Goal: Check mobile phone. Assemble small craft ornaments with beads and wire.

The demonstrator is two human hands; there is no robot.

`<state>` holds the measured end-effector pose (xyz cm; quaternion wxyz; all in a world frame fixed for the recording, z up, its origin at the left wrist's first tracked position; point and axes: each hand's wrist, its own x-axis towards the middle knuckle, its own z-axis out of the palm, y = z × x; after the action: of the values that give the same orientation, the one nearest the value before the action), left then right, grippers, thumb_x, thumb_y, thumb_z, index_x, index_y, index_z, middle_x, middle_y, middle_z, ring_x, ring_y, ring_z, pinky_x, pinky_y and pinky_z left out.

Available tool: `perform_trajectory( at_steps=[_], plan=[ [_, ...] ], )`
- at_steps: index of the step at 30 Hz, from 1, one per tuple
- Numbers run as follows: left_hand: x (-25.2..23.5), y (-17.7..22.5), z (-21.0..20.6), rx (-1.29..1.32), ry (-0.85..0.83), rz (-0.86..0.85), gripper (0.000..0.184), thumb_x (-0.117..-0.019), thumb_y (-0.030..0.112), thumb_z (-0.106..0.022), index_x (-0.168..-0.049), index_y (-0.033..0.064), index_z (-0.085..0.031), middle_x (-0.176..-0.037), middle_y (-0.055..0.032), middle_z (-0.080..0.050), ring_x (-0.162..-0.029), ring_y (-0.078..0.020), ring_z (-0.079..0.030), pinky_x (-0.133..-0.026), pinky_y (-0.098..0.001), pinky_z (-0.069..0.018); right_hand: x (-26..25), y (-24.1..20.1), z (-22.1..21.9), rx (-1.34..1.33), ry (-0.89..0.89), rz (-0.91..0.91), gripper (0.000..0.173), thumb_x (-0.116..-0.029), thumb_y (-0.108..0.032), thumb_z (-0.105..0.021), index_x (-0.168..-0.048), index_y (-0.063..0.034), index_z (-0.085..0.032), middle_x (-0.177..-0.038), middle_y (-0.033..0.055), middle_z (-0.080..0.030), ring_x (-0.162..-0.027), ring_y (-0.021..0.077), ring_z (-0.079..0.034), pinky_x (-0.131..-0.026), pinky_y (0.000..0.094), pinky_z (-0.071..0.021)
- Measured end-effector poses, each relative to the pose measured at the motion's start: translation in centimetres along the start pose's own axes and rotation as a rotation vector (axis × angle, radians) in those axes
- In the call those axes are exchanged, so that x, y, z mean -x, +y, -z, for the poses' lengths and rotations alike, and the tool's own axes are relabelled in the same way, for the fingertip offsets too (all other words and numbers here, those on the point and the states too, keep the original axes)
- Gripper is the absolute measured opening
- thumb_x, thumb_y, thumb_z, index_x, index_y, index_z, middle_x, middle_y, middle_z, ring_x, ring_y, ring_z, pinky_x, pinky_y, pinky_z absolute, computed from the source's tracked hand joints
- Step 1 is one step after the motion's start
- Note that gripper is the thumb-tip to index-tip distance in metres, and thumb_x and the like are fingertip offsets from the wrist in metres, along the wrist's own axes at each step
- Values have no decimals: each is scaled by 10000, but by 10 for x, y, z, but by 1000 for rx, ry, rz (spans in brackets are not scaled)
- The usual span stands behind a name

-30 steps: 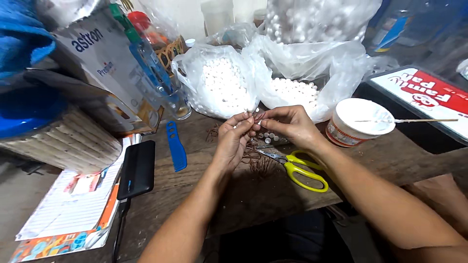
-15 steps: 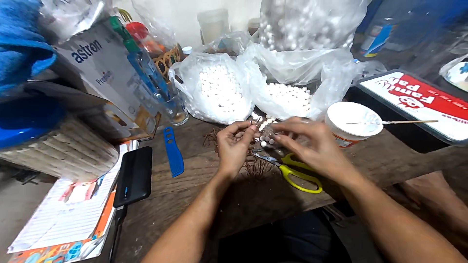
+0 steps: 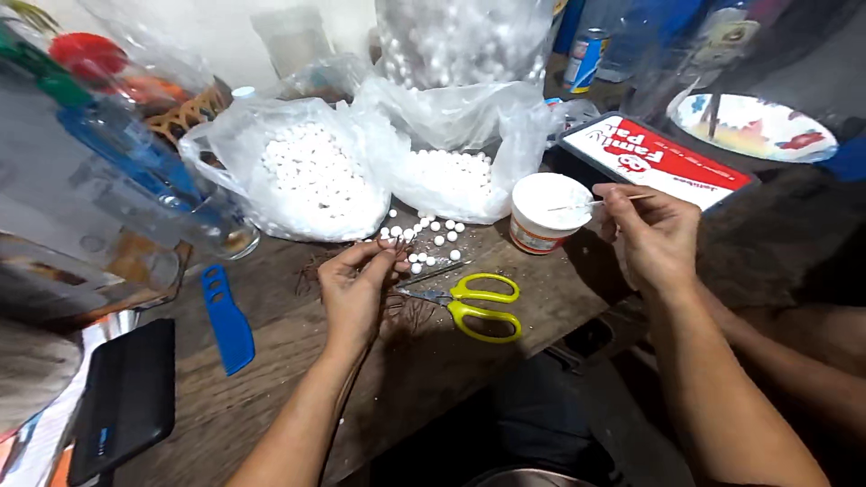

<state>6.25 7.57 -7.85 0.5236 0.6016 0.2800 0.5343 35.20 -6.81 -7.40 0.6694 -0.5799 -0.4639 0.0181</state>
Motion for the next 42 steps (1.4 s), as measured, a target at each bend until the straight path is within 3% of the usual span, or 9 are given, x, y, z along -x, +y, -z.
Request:
perform_trajectory(
  at_steps=[3,7,10,13,16,20,24,42],
  plan=[
    [3,3,-3,-10,-18,5,209,-960,-19,-583,-855,89,-729,-774,23,-742,-671,-87,-711,-658,-262,-622,-1,-13,9,64,-44,123,174,-1032,-116,-564,-1078,-42,-714,-835,-120,-674,-675,-48,-608,-641,146,-541],
    [8,8,-7,-72,-40,19,157,-947,-63,-613,-931,37,-734,-795,21,-746,-687,-78,-719,-679,-254,-629,-6,-22,27,67,-22,220,229,-1062,-159,-506,-1102,-73,-714,-862,-133,-695,-705,-29,-642,-660,173,-566],
    [9,11,-8,-128,-41,33,135,-934,-70,-638,-925,28,-731,-778,20,-744,-674,-61,-712,-659,-233,-618,-5,-18,24,-140,76,-1,324,-1081,-106,-402,-1032,-98,-722,-792,-117,-703,-631,-4,-641,-591,171,-562],
    [11,15,-10,-206,-63,5,109,-920,-69,-649,-920,22,-711,-759,54,-725,-652,-14,-690,-641,-195,-601,-2,-22,19,-369,171,-251,457,-1116,-154,-258,-977,-129,-693,-715,-109,-668,-584,-7,-609,-559,150,-524],
    [15,17,-13,-232,-100,-27,84,-904,-79,-660,-924,-8,-702,-783,50,-707,-641,9,-668,-627,-184,-596,12,-36,0,-577,126,-381,504,-1130,-216,-209,-958,-163,-680,-706,-112,-651,-587,-24,-602,-565,119,-513],
    [15,8,-9,-289,-135,-128,43,-904,-20,-687,-932,-27,-717,-799,5,-705,-627,19,-638,-603,-164,-568,29,-50,-35,-659,-25,-362,515,-1120,-183,-222,-957,-146,-709,-699,-94,-674,-577,-14,-622,-558,131,-537],
    [15,6,-8,-333,-135,-178,58,-901,-4,-683,-932,-22,-728,-804,-3,-701,-628,32,-622,-603,-147,-549,33,-49,-53,-637,-108,-296,457,-1109,-157,-311,-967,-121,-744,-697,-75,-691,-580,8,-635,-572,155,-554],
    [14,5,-8,-388,-142,-266,78,-901,-7,-666,-919,-40,-735,-785,-17,-667,-617,52,-583,-590,-110,-511,36,-50,-58,-567,-144,-220,421,-1085,-130,-368,-943,-125,-764,-702,-63,-704,-578,15,-641,-566,161,-555]
  ],
)
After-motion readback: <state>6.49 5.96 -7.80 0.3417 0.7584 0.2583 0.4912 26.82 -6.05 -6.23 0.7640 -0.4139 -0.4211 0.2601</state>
